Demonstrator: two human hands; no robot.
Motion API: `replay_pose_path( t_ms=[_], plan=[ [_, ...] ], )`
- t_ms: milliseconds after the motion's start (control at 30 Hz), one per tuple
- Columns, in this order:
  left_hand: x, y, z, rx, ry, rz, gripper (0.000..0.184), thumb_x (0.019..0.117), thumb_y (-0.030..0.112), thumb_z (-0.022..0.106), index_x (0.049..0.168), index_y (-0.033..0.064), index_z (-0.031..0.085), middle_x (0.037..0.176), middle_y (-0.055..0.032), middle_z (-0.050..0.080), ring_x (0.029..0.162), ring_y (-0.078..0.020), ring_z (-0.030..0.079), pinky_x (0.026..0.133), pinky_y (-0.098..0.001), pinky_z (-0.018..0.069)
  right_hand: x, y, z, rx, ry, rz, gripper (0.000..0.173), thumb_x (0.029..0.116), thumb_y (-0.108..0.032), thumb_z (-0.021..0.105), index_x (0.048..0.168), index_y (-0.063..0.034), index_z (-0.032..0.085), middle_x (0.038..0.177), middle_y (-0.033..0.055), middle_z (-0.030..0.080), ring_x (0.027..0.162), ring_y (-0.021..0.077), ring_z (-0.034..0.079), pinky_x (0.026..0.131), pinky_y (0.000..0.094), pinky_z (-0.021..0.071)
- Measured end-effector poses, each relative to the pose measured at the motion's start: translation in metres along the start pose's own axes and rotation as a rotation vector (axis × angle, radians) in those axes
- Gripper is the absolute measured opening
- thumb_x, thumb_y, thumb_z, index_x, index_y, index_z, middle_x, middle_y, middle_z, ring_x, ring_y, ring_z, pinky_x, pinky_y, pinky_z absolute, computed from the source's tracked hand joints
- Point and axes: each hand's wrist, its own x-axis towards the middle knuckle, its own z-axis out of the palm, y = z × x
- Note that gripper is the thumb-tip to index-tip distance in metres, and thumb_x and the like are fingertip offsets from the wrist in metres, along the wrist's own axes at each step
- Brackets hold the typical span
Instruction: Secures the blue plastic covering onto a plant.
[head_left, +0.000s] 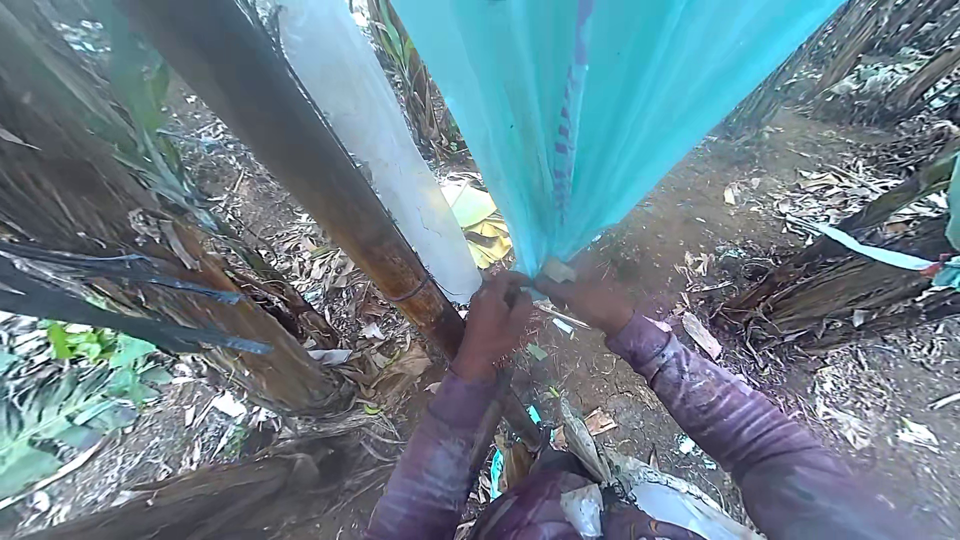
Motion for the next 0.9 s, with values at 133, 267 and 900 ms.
replay_pose_path(
  t_ms=[133,267,900],
  plan=[
    [0.003,0.002,-0.009,0.218,-0.039,0.083,0.015,0.0995,0.018,0.065,0.107,0.0089,0.075,0.092,-0.0039,0.071,0.076,-0.0129,0.068,0.073,-0.0361,0.0603,-0.002,0.005,0.0,-0.021,0.018,-0.02,0.015,0.0975,-0.021,0.069,0.087,-0.011,0.07,0.064,-0.0038,0.059,0.053,0.0038,0.05,0.052,0.0218,0.0454],
    [0.009,0.004,-0.008,0.38,-0.007,0.094,0.017,0.1032,0.018,0.058,0.108,0.0058,0.069,0.106,-0.0102,0.069,0.087,-0.0215,0.069,0.079,-0.0443,0.0602,-0.017,0.022,0.001,-0.063,0.184,-0.05,0.016,0.098,-0.027,0.068,0.096,-0.0122,0.073,0.071,-0.0032,0.064,0.057,0.0053,0.054,0.057,0.0252,0.0492],
    [0.024,-0.012,0.017,0.537,0.031,-0.002,0.02,0.1068,0.021,0.052,0.112,0.0066,0.065,0.102,-0.0142,0.069,0.084,-0.0309,0.07,0.073,-0.0551,0.0586,-0.022,0.126,0.024,0.181,0.345,0.132,0.017,0.1023,-0.023,0.061,0.101,-0.0075,0.068,0.069,-0.0019,0.057,0.057,0.0072,0.049,0.058,0.0269,0.0465]
  ],
)
